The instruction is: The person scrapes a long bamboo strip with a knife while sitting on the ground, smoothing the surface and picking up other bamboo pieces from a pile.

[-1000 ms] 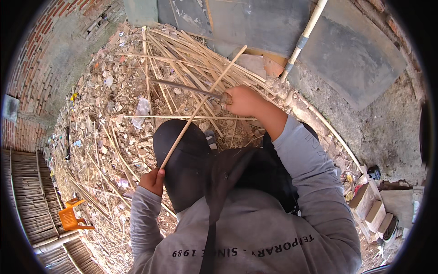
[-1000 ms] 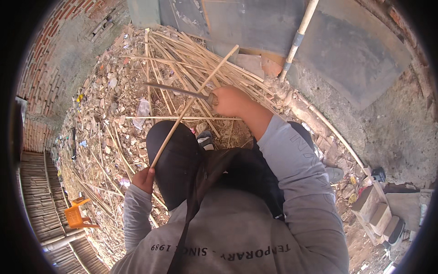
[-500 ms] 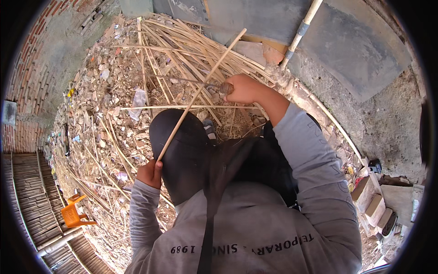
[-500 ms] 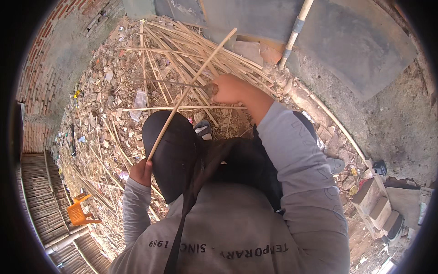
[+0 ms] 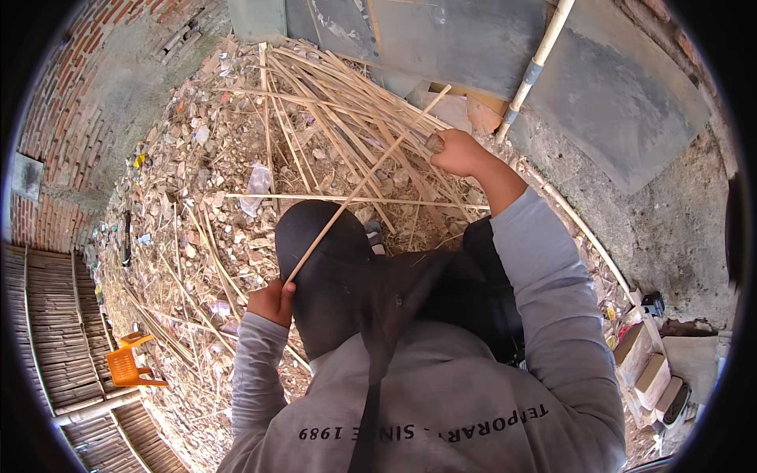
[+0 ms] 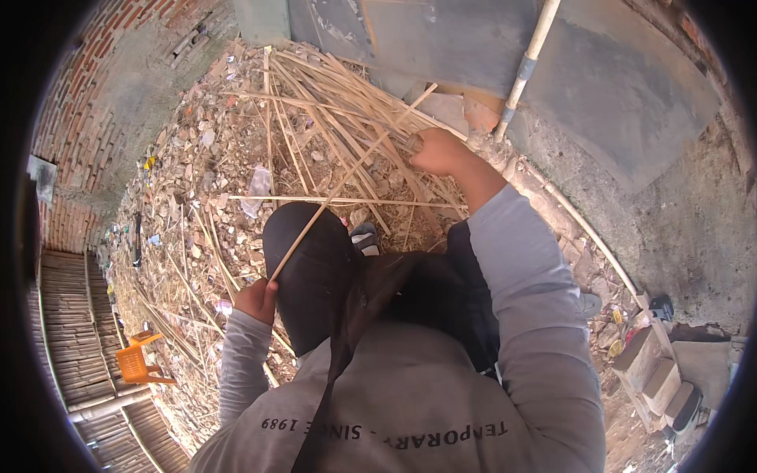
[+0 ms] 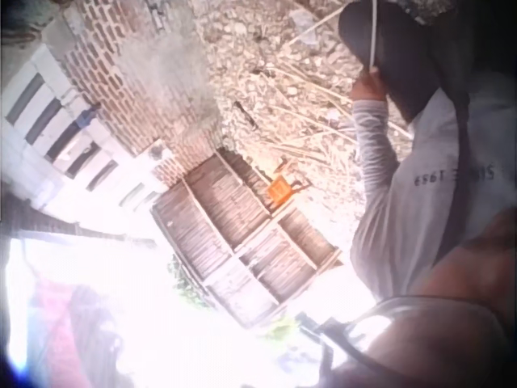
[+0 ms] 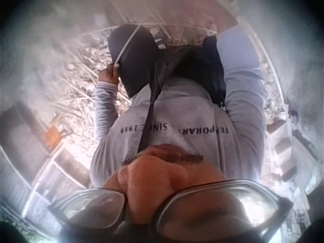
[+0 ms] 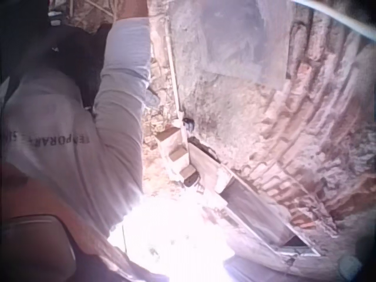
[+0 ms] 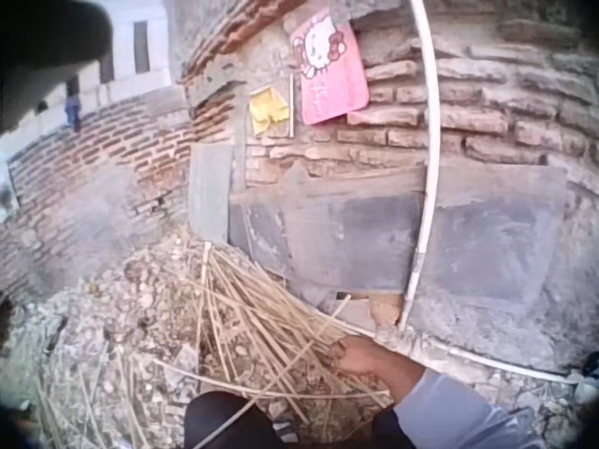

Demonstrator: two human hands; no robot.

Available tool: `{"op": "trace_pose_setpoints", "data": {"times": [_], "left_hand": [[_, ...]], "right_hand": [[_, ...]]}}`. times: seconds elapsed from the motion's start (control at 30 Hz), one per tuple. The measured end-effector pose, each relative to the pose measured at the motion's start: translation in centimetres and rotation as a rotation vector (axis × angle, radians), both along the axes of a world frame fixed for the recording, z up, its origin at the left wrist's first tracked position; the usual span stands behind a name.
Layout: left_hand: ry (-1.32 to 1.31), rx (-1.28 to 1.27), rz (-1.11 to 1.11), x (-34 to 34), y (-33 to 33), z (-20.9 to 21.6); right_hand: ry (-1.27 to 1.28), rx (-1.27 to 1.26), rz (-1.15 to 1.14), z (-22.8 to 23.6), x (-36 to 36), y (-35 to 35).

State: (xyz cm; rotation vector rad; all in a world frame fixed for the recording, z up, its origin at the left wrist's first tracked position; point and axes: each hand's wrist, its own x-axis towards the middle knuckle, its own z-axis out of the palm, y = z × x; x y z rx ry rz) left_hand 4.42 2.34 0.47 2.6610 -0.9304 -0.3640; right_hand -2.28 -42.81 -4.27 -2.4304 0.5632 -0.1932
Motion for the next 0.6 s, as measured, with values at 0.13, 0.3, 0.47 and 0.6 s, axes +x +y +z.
{"op": "trace_pose_setpoints", "data": {"times": [0.13,0.3,0.47,0.6], "left_hand": [[0.065,-0.064,0.02,-0.1,0.4,-0.4],[0.394,-0.064,0.128,0.0,-1.4,2.1],[0.293,-0.073,0.099,0.5,0.7,0.7],[0.291,-0.042,0.082,0.4,-0.3,0.7]], "right_hand": [[-0.013,-0.023,0.185,2.0,0.3,3.8],[0.13,0.109,0.119,-1.5,0.7,2.2],[0.098,0.118,0.08,0.2,2.0,2.6],[0.151,0.032,0.237,2.2,1.2,4.9]]}}
